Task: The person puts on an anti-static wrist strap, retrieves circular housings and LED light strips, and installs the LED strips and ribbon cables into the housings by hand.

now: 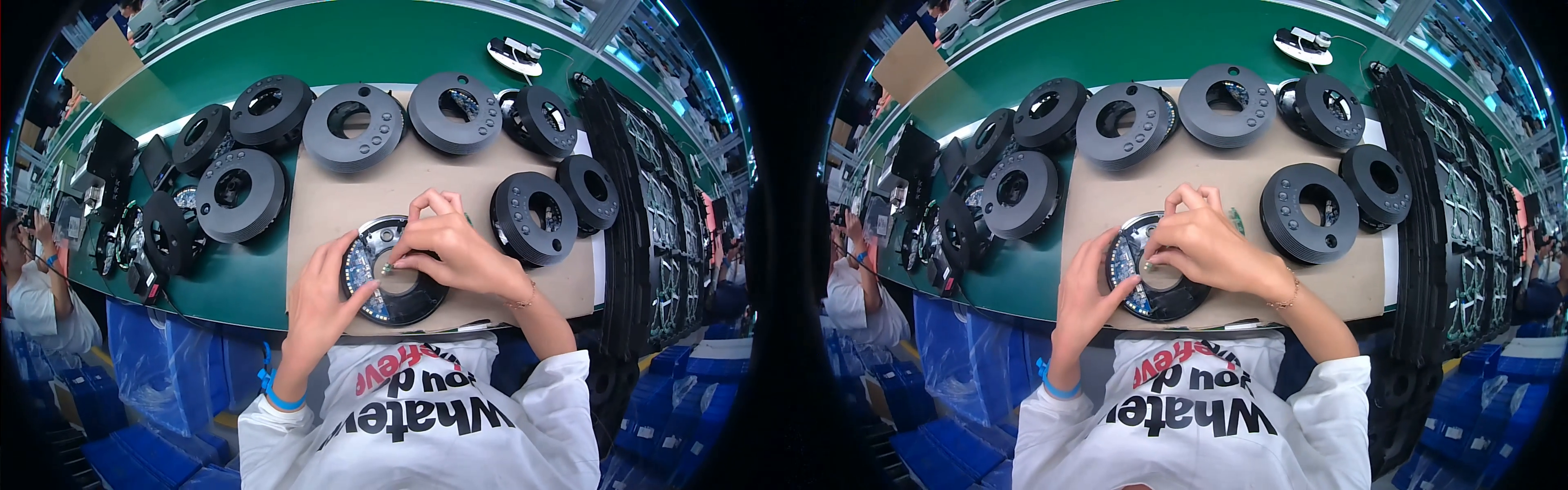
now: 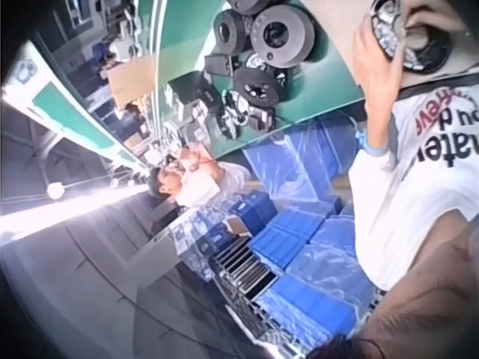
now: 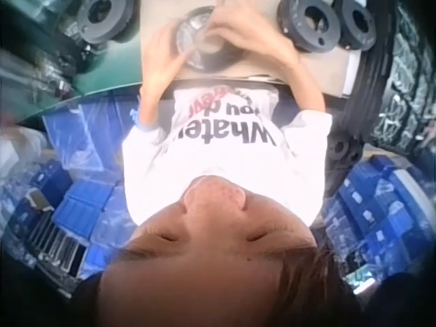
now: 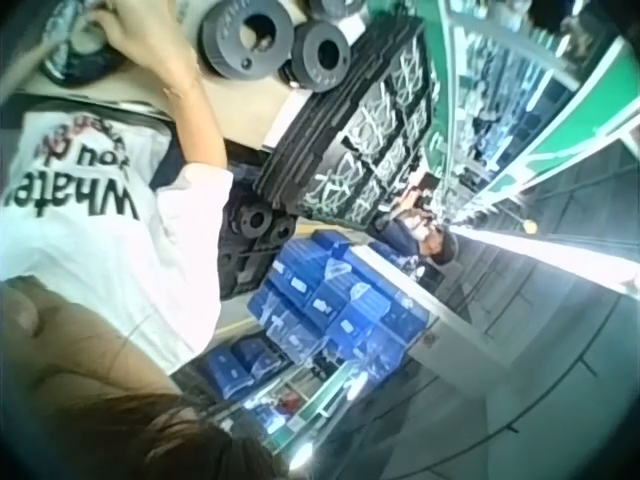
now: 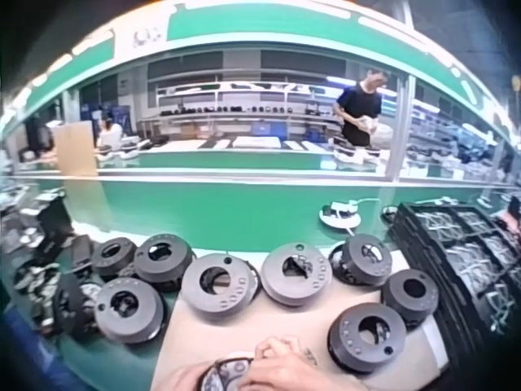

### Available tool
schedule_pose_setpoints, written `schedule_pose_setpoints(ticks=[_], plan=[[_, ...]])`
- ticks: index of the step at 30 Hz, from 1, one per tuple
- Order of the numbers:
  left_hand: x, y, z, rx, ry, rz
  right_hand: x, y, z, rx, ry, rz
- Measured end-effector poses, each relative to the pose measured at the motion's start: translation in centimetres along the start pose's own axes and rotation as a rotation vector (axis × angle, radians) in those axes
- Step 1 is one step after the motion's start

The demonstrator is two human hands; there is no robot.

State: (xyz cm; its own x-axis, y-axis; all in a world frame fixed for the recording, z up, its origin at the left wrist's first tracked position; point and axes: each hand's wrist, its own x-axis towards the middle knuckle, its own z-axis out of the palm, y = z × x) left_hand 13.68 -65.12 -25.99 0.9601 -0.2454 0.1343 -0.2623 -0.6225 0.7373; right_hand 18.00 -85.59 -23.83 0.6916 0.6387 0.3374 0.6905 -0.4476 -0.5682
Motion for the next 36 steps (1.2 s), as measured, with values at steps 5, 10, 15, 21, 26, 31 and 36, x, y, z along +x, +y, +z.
schedule_pose_setpoints(ticks=[5, 10, 15, 21, 26, 31, 36], plan=[[1.2, -0.9, 0.9, -0.117, 0.019, -0.009, 0.2, 0.4, 1.2, 0.138, -0.048, 0.011], [1.4, -0.7, 0.9, -0.153, -0.019, 0.029, 0.1, 0.3, 0.6, 0.168, -0.041, 0.022], [1.1, -0.7, 1.5, -0.509, 0.141, 0.044, -0.6, 0.7, -0.9, 0.607, 0.267, 0.166], [0.9, -0.7, 0.6, -0.809, 0.073, -0.138, -0.9, -0.6, -2.8, 0.704, 0.219, 0.373], [1.0, 0.3, 0.6, -0.89, 0.083, -0.15, -0.3, -2.9, -1.4, -0.025, 0.077, 0.21], [0.7, 0.0, 1.0, -0.87, 0.08, -0.114, 0.5, -2.8, 1.1, -0.12, 0.058, 0.143], [0.8, -0.4, 1.5, -0.92, 0.09, -0.127, 0.9, -2.9, 0.9, -0.287, 0.065, 0.066]])
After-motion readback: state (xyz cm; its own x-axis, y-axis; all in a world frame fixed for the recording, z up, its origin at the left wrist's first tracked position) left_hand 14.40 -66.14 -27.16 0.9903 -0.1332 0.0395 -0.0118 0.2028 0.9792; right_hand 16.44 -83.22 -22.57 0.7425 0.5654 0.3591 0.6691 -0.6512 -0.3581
